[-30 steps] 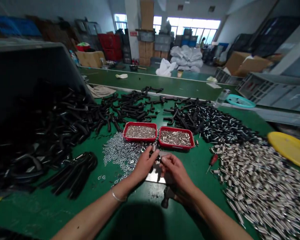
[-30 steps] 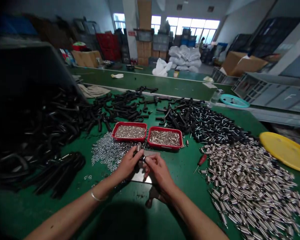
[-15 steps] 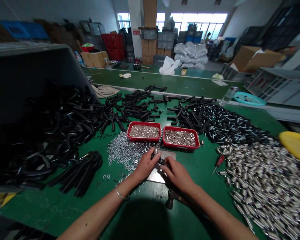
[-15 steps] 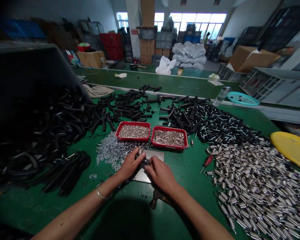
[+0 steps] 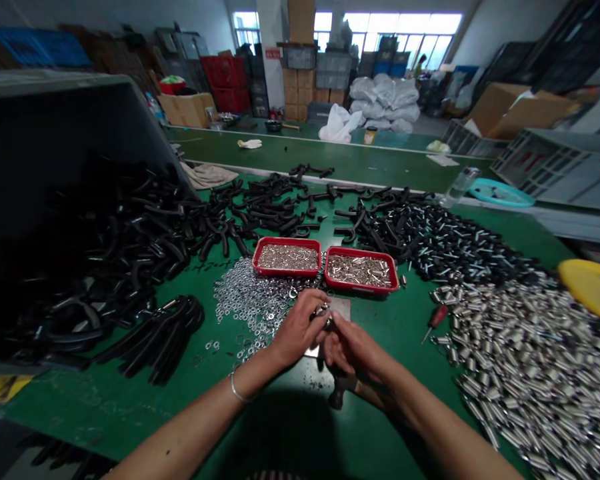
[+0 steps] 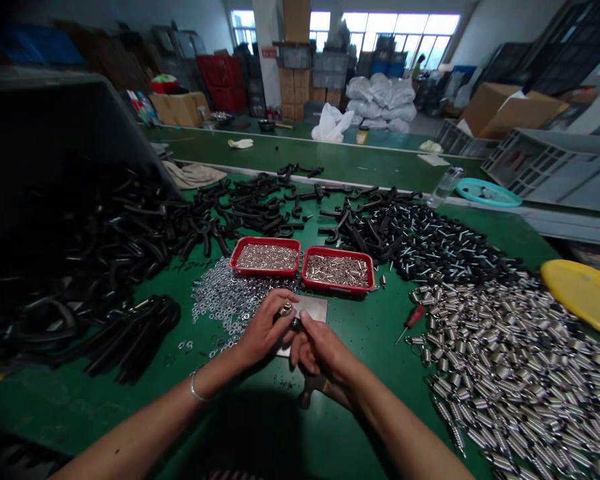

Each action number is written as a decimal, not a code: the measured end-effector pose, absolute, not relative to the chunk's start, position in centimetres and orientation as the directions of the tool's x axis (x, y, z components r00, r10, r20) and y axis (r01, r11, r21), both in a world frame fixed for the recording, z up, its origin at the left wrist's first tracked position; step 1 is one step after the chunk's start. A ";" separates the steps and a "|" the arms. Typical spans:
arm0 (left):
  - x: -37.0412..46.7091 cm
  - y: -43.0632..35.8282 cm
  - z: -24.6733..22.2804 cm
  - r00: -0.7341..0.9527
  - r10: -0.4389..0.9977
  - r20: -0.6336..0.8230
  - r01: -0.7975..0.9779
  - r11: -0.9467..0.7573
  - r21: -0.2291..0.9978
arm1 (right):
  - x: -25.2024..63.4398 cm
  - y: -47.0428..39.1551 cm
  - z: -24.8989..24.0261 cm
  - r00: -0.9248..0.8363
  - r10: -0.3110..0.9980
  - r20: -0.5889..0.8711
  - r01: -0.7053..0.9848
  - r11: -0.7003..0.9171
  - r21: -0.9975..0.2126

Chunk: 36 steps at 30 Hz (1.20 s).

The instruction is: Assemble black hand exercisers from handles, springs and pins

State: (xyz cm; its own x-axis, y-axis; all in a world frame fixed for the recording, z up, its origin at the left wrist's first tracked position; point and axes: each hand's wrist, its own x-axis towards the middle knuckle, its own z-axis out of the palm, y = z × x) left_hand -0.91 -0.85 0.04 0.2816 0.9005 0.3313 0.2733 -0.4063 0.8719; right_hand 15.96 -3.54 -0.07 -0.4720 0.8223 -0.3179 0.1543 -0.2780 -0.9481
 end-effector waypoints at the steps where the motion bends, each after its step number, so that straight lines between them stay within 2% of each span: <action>1: -0.8 -0.9 -0.1 0.261 0.909 0.326 0.280 -0.394 0.875 | 16.1 -3.5 0.0 -0.426 0.860 -0.280 0.166 -0.230 -0.959; 4: -0.4 -0.9 -0.5 0.133 0.975 0.177 0.263 -0.207 0.942 | 16.2 -3.5 0.3 -0.188 0.982 -0.035 0.261 0.016 -0.965; 5: -0.3 -0.9 -0.5 0.106 0.982 0.159 0.257 -0.181 0.949 | 16.2 -3.6 0.3 -0.181 0.983 -0.035 0.242 0.010 -0.970; 6: -0.3 -1.0 -0.5 0.105 0.979 0.177 0.263 -0.199 0.944 | 16.1 -3.7 0.3 -0.226 0.969 -0.098 0.182 -0.057 -0.982; 8: -0.2 -1.2 -0.4 0.151 0.946 0.286 0.303 -0.319 0.898 | 16.0 -3.9 0.2 -0.384 0.887 -0.256 0.019 -0.269 -0.963; 9: -0.2 -1.2 -0.3 0.172 0.928 0.331 0.321 -0.370 0.872 | 15.9 -4.0 0.2 -0.433 0.857 -0.280 -0.039 -0.328 -0.944; 11: -0.1 -1.3 -0.1 0.168 0.927 0.334 0.326 -0.372 0.869 | 15.8 -4.2 0.1 -0.370 0.905 -0.212 -0.072 -0.255 -0.964; 13: 0.0 -1.3 -0.1 0.101 0.958 0.270 0.303 -0.288 0.908 | 15.6 -4.2 0.0 -0.202 0.976 -0.086 -0.011 -0.090 -0.996; 14: 0.1 -1.4 -0.2 0.068 0.965 0.254 0.300 -0.262 0.917 | 15.5 -4.3 0.0 -0.159 0.985 -0.067 0.002 -0.068 -0.998; 15: 0.1 -1.4 -0.2 0.061 0.963 0.263 0.311 -0.269 0.912 | 15.5 -4.3 0.0 -0.164 0.982 -0.095 -0.017 -0.099 -0.995; 18: 0.0 -1.6 -0.2 0.155 0.915 0.373 0.370 -0.404 0.836 | 15.6 -4.6 -0.1 -0.324 0.914 -0.242 -0.105 -0.289 -0.951; 20: -0.1 -1.8 -0.3 0.186 0.919 0.347 0.366 -0.393 0.843 | 15.6 -4.8 -0.1 -0.298 0.935 -0.193 -0.015 -0.207 -0.978; 22: -0.1 -1.9 -0.4 0.121 0.962 0.243 0.346 -0.271 0.898 | 15.7 -5.0 -0.1 -0.199 0.978 -0.064 0.131 -0.039 -0.991; 23: -0.1 -1.9 -0.4 0.078 0.975 0.206 0.342 -0.221 0.913 | 15.7 -5.1 0.0 -0.176 0.984 -0.039 0.160 -0.011 -0.987; 27: 0.0 -2.2 -0.1 0.092 0.955 0.281 0.364 -0.295 0.884 | 15.8 -5.3 0.4 -0.262 0.952 -0.156 0.059 -0.145 -0.988; 29: 0.1 -2.3 0.2 0.119 0.964 0.237 0.312 -0.263 0.913 | 16.0 -5.5 0.9 -0.235 0.971 -0.037 0.153 -0.001 -0.988; 31: 0.3 -2.5 0.3 0.104 0.989 0.106 0.241 -0.128 0.962 | 16.1 -5.7 1.3 -0.201 0.969 0.144 0.284 0.199 -0.938; 32: 0.4 -2.5 0.3 0.088 0.994 0.059 0.227 -0.078 0.971 | 16.1 -5.8 1.2 -0.185 0.966 0.181 0.302 0.231 -0.925; 34: 0.5 -2.2 0.1 0.078 0.994 0.073 0.280 -0.092 0.956 | 15.8 -6.0 0.7 -0.151 0.984 0.094 0.206 0.124 -0.971; 36: 0.5 -1.5 -0.3 0.158 0.973 0.167 0.410 -0.219 0.886 | 15.6 -6.2 -0.4 -0.146 0.985 -0.096 0.040 -0.091 -0.995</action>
State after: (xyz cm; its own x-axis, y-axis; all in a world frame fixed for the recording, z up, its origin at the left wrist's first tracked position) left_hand 0.51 -1.49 -0.28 0.1579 0.9732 0.1672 0.4099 -0.2187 0.8855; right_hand 15.57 -6.19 -0.35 -0.1463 0.9846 -0.0960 0.0397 -0.0911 -0.9951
